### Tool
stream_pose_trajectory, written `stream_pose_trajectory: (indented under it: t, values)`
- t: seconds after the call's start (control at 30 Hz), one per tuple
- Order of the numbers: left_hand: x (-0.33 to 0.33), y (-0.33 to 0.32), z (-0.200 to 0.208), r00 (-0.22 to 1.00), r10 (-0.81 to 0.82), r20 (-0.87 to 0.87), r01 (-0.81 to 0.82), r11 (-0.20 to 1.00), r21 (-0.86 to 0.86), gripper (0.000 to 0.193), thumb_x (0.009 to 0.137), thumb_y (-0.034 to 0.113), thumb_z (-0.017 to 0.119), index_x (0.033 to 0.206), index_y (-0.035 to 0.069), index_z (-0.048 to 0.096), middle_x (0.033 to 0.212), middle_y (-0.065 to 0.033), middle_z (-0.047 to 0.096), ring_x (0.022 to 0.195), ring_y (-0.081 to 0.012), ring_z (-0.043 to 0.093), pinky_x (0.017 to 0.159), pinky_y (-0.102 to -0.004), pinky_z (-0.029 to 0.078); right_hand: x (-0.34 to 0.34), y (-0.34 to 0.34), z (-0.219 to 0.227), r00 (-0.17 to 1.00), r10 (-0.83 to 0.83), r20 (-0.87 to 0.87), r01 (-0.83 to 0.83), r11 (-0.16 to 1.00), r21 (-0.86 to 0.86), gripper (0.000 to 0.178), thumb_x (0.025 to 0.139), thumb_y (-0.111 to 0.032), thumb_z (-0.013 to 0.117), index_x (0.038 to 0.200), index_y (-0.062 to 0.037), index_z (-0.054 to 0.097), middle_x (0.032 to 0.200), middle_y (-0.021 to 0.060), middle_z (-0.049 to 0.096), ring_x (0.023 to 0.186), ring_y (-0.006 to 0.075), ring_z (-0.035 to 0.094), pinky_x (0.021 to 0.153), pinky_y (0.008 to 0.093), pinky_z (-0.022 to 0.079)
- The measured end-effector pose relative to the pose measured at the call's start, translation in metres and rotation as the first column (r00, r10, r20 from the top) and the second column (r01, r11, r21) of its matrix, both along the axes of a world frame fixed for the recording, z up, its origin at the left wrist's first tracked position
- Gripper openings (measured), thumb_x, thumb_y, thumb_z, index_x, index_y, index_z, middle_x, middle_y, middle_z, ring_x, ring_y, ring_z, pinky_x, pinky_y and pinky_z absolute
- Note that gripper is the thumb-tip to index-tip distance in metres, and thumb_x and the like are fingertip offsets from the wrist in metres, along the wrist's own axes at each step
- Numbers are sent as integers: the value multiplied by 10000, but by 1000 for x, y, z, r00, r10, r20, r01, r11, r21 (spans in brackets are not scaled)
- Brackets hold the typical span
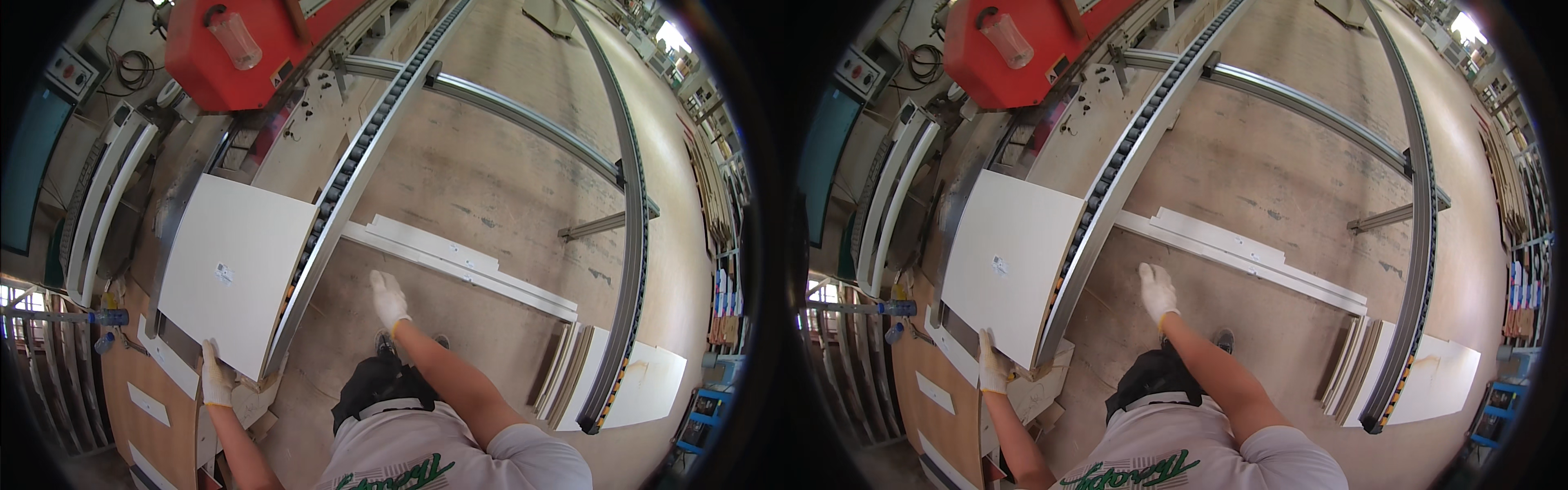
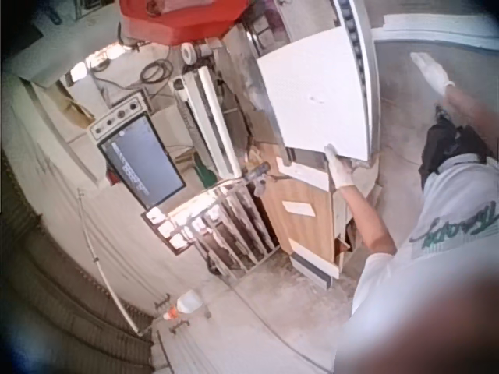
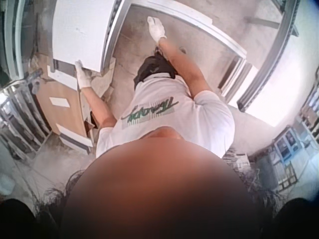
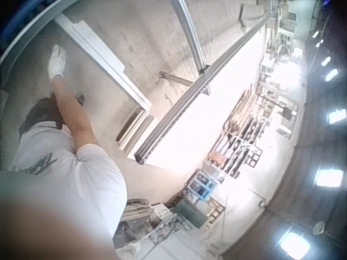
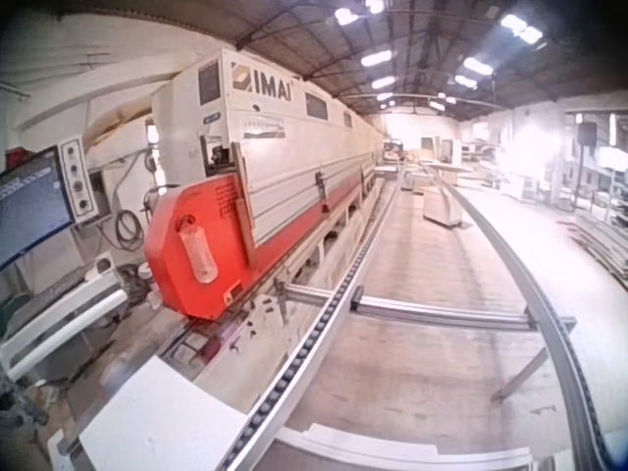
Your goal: The person loads white rectangular panels onto a conveyor and feeds them into a panel saw. They retrieve cut pieces from the output side and place them on a nearby table. The person repeats this cycle for multiple panels, handling both large sheets and narrower strips.
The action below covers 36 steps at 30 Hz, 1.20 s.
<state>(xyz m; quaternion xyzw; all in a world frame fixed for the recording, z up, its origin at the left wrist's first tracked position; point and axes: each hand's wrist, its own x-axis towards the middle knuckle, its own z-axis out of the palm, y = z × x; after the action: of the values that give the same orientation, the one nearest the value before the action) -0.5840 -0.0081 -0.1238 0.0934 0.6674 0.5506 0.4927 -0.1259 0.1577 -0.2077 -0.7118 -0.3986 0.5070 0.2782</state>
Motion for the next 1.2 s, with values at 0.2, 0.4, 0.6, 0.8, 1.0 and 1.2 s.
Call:
stream_pose_trajectory:
  t: [0.2,0.4,0.6,0.8,1.0,1.2]
  values:
    - [-19,-10,2,990,85,113,-74,993,-95,1100,994,914,529,1716,90,428,1738,-153,462,1566,-358,447,1220,-576,455,173,-89,-101,946,-29,324,125,952,-281,666,1085,-578,600,1427,-18,715,1451,315,700,1369,491,659,1172,558,510]
    - [17,-57,49,713,144,-686,-279,956,-90,940,1114,631,567,1743,-32,350,1562,-306,594,1394,-427,610,1175,-506,489,324,-126,-184,829,223,513,53,881,-469,767,969,-528,766,1515,-12,616,1504,309,619,1347,508,653,1155,542,543]
    - [146,-184,106,326,-914,-240,-608,-8,-794,761,1061,310,746,1723,106,431,1414,-254,734,1145,-386,752,938,-508,649,428,-57,-311,766,367,527,-133,894,-429,737,929,-410,820,1523,-38,592,1477,266,637,1366,465,623,1134,545,550]
    - [246,-208,-61,-292,-835,467,-233,-412,-881,581,1081,451,689,1509,66,617,1152,-187,806,929,-385,777,758,-548,620,509,67,-500,727,398,559,-179,897,-404,868,894,-429,832,1599,-30,520,1504,273,628,1380,472,624,1152,535,541]
    - [323,-100,-258,-406,-908,107,-22,-107,-994,455,1112,435,652,1301,28,725,1306,-259,758,1201,-472,709,1045,-539,577,582,160,-650,832,206,514,164,795,-584,1068,832,-565,860,1636,19,471,1557,297,610,1458,445,604,1199,501,523]
    - [417,27,-317,-436,-878,-197,351,36,-936,210,1005,133,755,1201,58,745,1213,-227,681,1190,-472,618,1025,-585,515,600,169,-702,837,189,514,197,771,-606,1159,748,-642,908,1595,49,526,1369,283,740,1319,392,714,1163,456,553]
